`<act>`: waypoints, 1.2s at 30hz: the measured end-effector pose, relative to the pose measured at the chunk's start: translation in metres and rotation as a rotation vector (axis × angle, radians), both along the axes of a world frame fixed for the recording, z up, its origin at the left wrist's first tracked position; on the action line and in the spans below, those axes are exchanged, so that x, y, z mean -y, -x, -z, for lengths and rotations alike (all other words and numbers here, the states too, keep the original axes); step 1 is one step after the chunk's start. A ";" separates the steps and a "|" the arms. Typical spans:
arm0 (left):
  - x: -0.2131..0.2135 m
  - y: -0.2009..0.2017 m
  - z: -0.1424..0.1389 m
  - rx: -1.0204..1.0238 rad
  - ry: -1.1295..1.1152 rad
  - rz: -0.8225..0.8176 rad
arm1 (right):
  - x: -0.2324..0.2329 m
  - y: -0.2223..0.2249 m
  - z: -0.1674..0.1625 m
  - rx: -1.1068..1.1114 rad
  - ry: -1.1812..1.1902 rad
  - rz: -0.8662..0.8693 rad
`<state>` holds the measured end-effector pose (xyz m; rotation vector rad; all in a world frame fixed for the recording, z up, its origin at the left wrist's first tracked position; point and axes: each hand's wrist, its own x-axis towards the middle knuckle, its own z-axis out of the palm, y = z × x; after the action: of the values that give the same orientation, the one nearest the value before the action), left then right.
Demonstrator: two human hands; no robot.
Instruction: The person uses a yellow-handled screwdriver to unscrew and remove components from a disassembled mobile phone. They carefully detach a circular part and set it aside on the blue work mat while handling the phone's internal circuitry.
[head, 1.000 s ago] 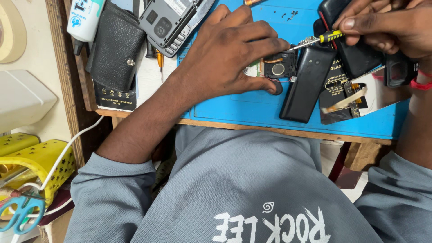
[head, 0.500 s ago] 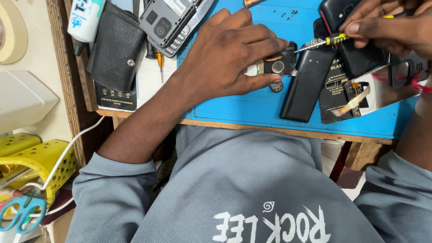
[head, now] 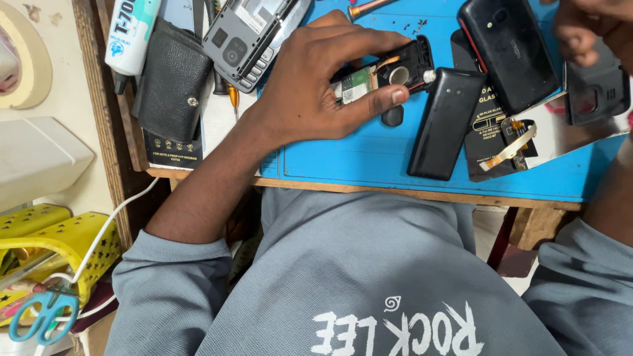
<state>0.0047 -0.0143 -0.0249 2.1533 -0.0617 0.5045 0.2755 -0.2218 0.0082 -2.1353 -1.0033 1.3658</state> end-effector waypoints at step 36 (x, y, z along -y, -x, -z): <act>0.009 -0.003 0.007 0.006 0.160 -0.039 | -0.023 0.072 -0.020 -0.116 -0.656 0.105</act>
<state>0.0077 -0.0230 -0.0323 1.9999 0.0169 0.5203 0.2030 -0.1987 0.0279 -1.5753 -1.0858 0.9236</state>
